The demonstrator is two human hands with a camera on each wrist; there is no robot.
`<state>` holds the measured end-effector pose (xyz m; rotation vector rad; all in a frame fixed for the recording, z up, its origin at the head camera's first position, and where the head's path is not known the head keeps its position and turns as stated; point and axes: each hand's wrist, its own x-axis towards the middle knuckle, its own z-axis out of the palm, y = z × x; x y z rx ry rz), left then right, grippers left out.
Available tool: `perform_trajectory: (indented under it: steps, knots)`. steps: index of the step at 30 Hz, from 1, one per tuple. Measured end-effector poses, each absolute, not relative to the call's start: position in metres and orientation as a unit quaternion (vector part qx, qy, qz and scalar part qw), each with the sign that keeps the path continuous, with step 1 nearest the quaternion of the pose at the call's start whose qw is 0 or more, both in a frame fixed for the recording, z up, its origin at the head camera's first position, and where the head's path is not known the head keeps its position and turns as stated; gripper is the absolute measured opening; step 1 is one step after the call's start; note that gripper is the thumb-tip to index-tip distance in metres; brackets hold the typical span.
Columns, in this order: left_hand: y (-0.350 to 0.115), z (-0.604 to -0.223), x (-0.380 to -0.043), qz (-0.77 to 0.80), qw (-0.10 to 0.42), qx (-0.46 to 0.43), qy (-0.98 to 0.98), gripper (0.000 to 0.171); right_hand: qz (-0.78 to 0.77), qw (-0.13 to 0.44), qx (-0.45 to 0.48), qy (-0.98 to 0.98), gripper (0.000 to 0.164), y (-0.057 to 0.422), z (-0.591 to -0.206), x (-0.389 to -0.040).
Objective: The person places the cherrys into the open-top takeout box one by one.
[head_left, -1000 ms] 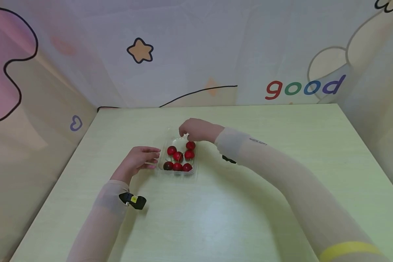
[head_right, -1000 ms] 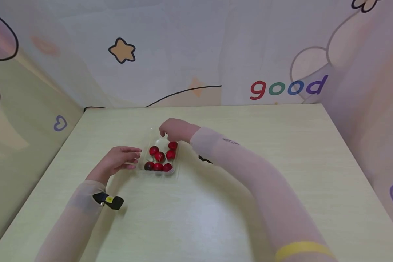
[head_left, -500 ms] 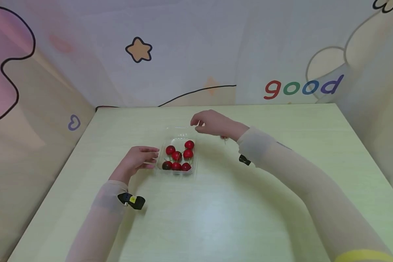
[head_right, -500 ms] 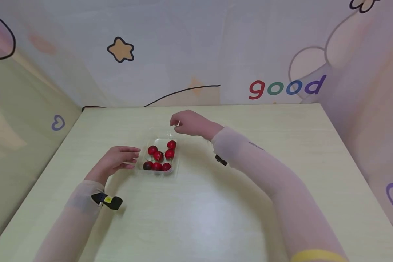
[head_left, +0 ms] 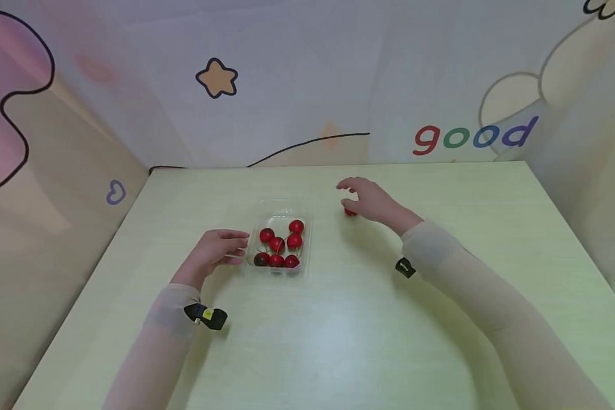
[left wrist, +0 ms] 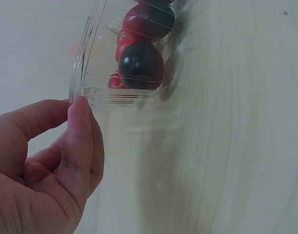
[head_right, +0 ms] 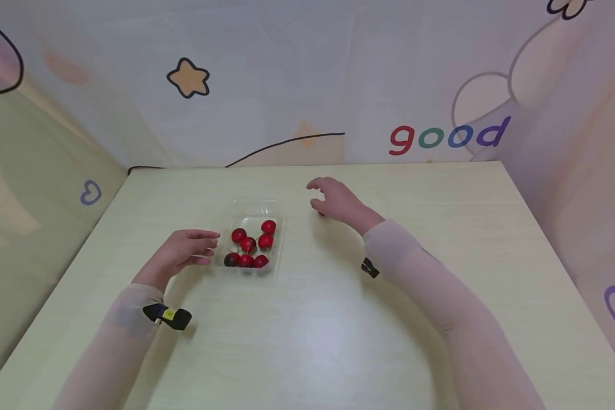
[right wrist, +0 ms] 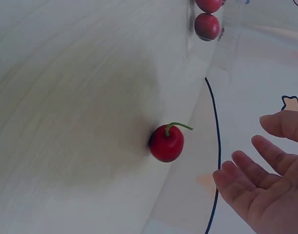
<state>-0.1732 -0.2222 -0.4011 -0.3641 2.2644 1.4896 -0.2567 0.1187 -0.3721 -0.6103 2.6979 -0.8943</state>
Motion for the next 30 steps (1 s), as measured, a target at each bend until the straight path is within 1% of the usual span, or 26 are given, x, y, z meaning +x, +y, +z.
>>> perform_trajectory:
  steps: [9,14,23,30]
  knots:
    - [-0.223,-0.404,-0.174,0.533,0.201,-0.133,0.811,0.041,-0.327,0.177,-0.159,0.915,0.051,0.133,-0.393,-0.271]
    - [-0.223,-0.403,-0.173,0.532,0.202,-0.133,0.811,0.041,-0.326,0.206,-0.155,0.91,0.052,0.136,-0.398,-0.278]
    - [-0.222,-0.402,-0.172,0.534,0.2,-0.132,0.811,0.041,-0.303,0.221,-0.161,0.913,0.05,0.135,-0.404,-0.287]
    - [-0.221,-0.4,-0.172,0.539,0.198,-0.132,0.808,0.041,-0.281,0.214,-0.176,0.919,0.048,0.135,-0.405,-0.291]
